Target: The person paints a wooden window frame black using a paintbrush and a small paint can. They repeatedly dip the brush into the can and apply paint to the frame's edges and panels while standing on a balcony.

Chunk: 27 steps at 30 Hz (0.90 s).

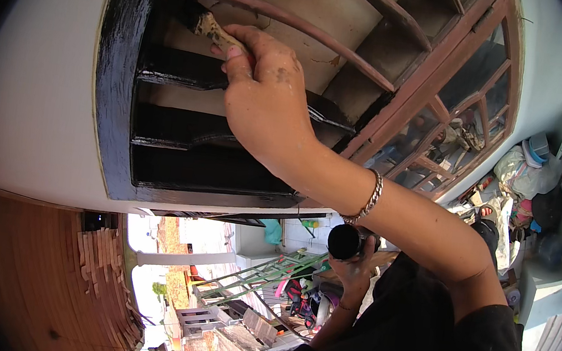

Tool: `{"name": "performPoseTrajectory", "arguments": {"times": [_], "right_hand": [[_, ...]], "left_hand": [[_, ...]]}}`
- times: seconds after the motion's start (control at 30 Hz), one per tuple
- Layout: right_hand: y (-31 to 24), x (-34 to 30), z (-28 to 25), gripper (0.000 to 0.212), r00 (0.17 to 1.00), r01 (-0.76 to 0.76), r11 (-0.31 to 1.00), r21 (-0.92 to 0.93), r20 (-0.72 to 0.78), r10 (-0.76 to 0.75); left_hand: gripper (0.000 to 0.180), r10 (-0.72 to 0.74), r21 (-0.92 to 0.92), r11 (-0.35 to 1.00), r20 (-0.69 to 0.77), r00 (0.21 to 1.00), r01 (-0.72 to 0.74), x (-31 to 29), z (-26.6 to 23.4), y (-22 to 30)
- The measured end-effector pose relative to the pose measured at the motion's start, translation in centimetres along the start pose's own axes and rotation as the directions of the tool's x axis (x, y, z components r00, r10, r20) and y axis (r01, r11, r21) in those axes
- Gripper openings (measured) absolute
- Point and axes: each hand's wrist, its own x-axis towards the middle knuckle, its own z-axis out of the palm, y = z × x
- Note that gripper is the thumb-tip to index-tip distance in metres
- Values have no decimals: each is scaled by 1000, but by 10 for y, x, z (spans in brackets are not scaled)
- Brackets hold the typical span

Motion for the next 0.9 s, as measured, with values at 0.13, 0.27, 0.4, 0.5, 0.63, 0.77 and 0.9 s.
{"name": "performPoseTrajectory", "arguments": {"times": [0.13, 0.27, 0.4, 0.5, 0.63, 0.77, 0.9], "right_hand": [[-14, -21, 3, 29, 991, 130, 989, 69, 33, -132], [-6, -28, -20, 27, 991, 117, 990, 75, 56, -121], [12, -3, 2, 26, 995, 98, 993, 62, -35, -96], [-3, -3, 7, 26, 981, 191, 982, 11, -31, -191], [-16, -23, -22, 26, 983, 151, 983, 105, 92, -161], [-8, -13, -27, 26, 996, 31, 998, 60, 78, -35], [-5, 7, -10, 26, 993, 65, 995, 81, 95, -73]], "left_hand": [[49, 210, 230, 948, 70, 975, -220, -13, -23, -35], [51, 237, 354, 891, 171, 956, -284, -13, -25, -40], [47, 56, 69, 996, -58, 997, -52, -3, 8, -11], [49, -21, 99, 995, -17, 1000, 22, -17, -15, -46], [65, -63, -378, 926, -148, 987, 3, -19, 3, -56], [55, 185, 356, 907, 146, 972, -226, -20, -17, -65], [51, 121, 268, 955, 46, 992, -129, -15, 18, -4]]}}
